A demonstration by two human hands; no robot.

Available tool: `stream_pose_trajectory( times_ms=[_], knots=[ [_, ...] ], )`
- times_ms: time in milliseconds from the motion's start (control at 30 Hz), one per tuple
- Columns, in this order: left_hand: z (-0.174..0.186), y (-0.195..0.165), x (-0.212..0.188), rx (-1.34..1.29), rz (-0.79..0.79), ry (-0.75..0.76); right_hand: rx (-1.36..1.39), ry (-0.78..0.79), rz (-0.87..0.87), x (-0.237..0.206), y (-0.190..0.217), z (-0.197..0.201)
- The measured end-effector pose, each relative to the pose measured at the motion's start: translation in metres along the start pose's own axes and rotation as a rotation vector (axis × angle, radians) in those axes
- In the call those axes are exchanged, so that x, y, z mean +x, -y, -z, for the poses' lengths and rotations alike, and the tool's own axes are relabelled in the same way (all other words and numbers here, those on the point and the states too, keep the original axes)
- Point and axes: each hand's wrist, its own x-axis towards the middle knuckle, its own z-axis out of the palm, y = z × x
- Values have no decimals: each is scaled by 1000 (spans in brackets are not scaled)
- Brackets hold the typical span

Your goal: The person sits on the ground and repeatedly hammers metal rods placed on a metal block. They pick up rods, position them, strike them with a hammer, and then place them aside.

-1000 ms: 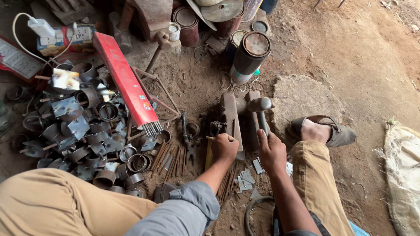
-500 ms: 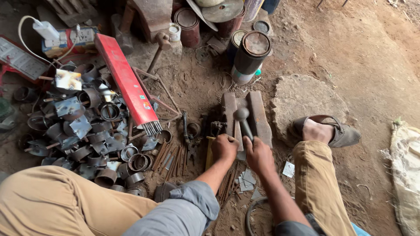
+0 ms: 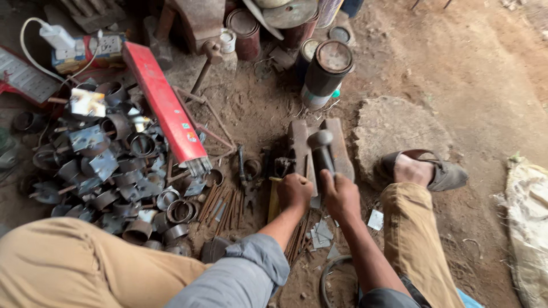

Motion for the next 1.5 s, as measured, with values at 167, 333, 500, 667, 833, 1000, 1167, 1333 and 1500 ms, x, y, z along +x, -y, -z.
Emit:
stream_pose_trajectory(
  times_ms=[167,333,500,667,833,1000,1167,1333,1500],
  knots=[
    [2,-2,1,-21,-16,-44,-22,105,-127,-5,4,4],
    [0,0,6,38,-17,-43,276,151,-166,-20,14,46],
    [9,18,7,-106,-11,-48,588,132,-312,-92,-1,89],
    [14,27,3,-95,-44,-122,418,72,-316,-119,-19,62],
    [10,22,-7,-52,109,43,262,147,-373,-95,-31,24],
    [7,24,-6,-71,99,29,179,-34,38,-65,-25,20],
    [5,21,-1,-93,239,81,129,101,-126,-43,-3,2],
    [4,16,5,-21,219,81,-34,64,-61,-26,1,-14],
    [10,12,2,44,223,140,-210,-99,179,-10,3,-20]
  ],
)
